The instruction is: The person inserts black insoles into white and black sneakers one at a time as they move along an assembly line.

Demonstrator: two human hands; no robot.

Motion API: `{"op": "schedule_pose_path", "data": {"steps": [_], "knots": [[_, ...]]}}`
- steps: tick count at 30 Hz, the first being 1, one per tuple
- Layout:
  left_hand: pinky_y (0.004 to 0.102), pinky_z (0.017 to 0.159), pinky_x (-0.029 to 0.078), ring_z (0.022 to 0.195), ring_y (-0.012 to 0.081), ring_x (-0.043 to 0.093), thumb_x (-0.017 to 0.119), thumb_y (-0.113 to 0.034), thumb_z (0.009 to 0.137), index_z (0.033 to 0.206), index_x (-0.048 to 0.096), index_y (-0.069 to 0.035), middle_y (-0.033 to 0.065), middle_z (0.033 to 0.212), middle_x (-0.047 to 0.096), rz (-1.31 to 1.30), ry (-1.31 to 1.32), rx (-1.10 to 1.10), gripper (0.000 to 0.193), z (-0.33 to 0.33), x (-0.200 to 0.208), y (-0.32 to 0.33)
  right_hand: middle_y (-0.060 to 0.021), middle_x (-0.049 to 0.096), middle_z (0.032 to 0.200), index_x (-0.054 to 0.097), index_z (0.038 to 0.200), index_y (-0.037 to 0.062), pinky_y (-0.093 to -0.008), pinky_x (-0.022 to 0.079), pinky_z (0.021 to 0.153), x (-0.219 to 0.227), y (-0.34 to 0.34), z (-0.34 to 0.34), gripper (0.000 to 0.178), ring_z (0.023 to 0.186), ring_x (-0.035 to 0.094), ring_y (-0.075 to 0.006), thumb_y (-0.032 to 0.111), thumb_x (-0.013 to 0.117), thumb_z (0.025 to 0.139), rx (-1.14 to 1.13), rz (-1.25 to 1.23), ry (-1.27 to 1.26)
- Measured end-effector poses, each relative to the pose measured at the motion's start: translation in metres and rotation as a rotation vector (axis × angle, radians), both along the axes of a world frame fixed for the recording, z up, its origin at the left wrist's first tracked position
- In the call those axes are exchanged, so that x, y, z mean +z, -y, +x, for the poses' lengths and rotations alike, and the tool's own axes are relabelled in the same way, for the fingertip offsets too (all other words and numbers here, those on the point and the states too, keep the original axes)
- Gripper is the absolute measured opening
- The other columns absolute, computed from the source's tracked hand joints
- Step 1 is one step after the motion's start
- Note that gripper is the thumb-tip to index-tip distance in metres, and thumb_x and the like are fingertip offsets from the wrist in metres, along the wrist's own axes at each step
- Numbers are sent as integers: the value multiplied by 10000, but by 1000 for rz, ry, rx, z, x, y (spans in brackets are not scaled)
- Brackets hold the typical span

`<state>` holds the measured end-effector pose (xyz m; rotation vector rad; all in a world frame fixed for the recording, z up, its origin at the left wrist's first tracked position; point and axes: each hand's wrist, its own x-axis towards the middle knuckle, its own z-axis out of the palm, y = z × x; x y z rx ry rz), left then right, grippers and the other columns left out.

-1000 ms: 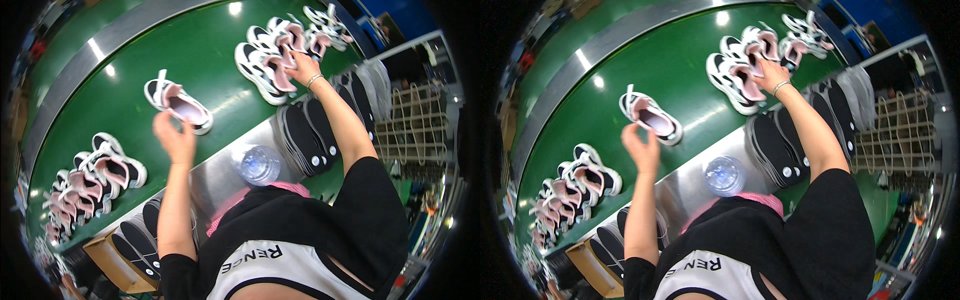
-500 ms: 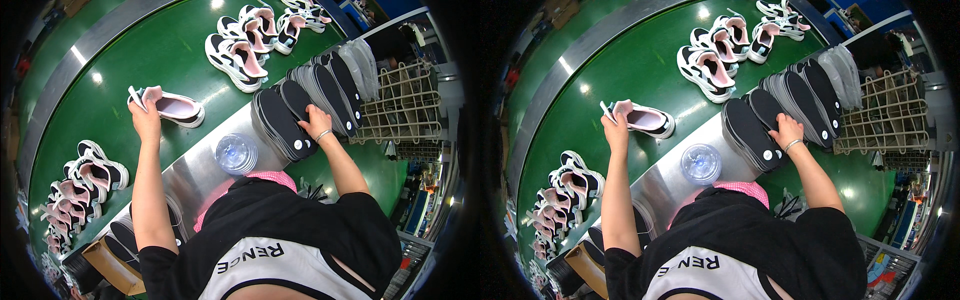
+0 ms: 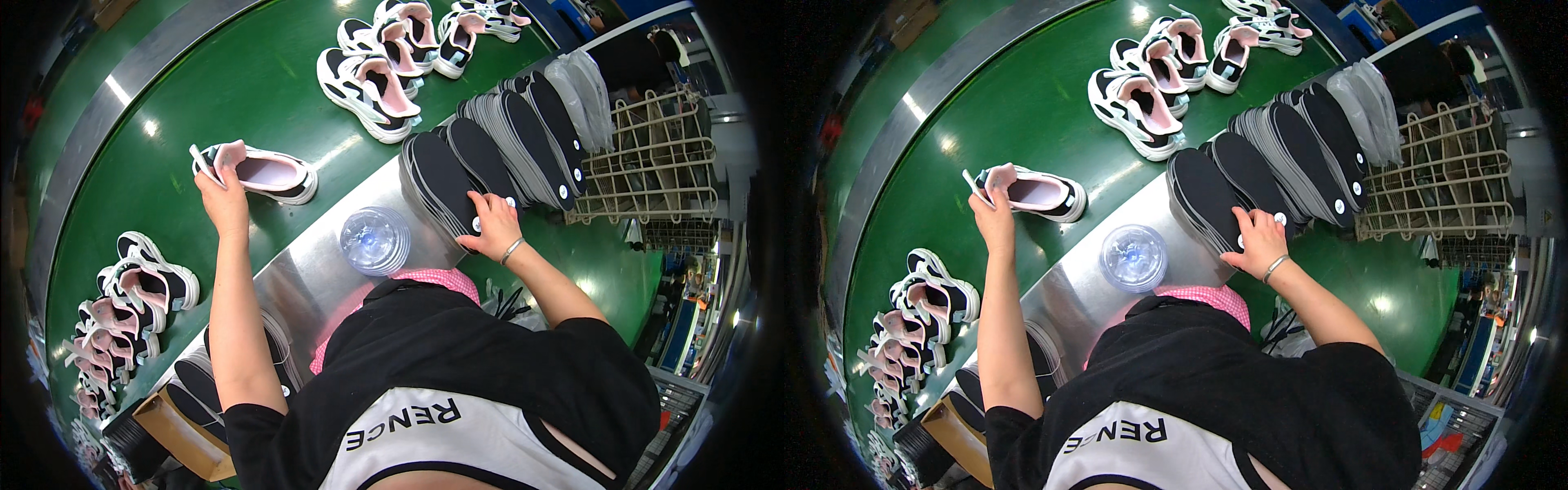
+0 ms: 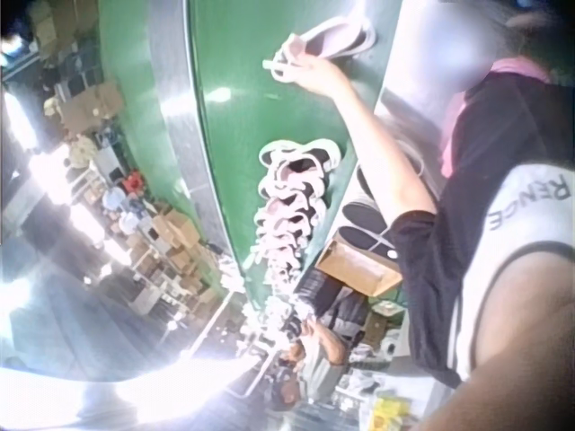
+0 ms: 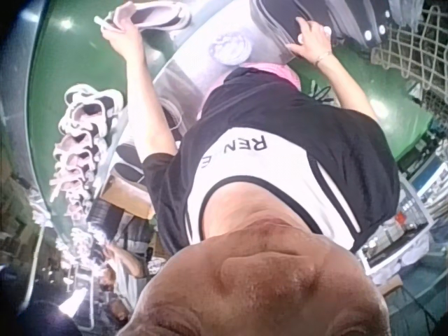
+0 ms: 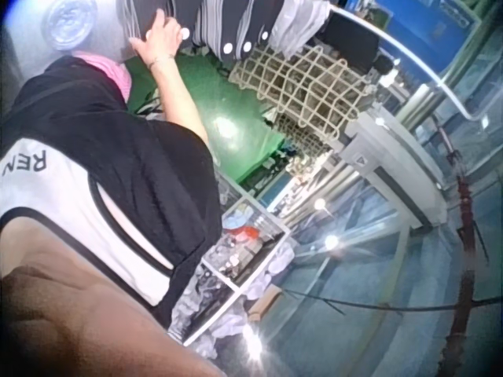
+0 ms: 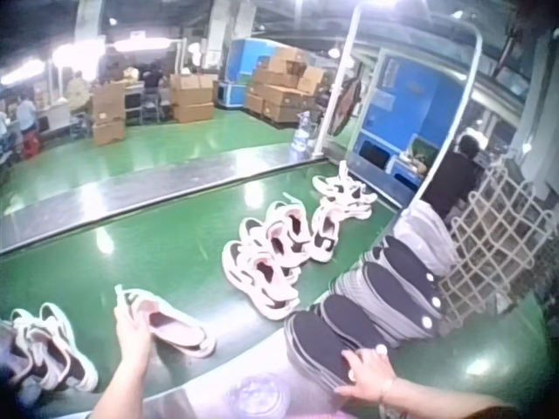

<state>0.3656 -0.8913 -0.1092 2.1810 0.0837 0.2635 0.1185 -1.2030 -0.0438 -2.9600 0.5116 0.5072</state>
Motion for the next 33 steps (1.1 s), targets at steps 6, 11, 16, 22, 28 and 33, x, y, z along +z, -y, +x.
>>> {"op": "schedule_pose_path", "data": {"steps": [6,11,16,22,28,33], "knots": [[407,729,410,834,366,533,481,-212,799,972,404,29,227,921,527,3,15,14,306,2,-5,0,-129,451,1074,318,1220,103,-421,373,806,-13,-1,-6,703,991,450,-286,260,666,629,-75,68,66],[408,730,407,835,366,532,480,-211,799,969,404,31,229,922,525,2,31,22,305,4,-10,-1,-143,389,1194,335,1196,99,-429,375,830,-10,-7,12,694,1045,431,-299,281,676,619,-72,50,109],[404,725,407,829,365,533,480,-211,798,961,402,33,229,914,526,-43,5,31,304,4,-8,2,-166,353,1239,375,1165,124,-385,413,821,-24,-4,13,619,1023,457,-327,292,663,644,-18,-37,137],[391,750,413,865,352,536,489,-212,787,1042,392,41,227,946,529,-85,0,84,373,7,-15,5,-138,446,1145,518,994,109,-402,416,745,-10,20,25,421,947,488,-309,334,640,660,190,-35,382],[346,708,430,829,286,562,530,-258,789,987,511,17,177,900,566,-235,-33,-92,340,-6,13,21,-127,525,1031,460,1051,82,-408,414,780,-20,67,41,509,959,500,-302,279,684,638,-227,-102,238],[332,708,438,805,261,581,531,-260,789,952,547,-6,150,851,599,-343,-79,100,302,1,1,20,-143,546,997,484,1012,67,-389,424,756,6,67,41,509,914,522,-316,287,708,612,-236,-119,230]]}}
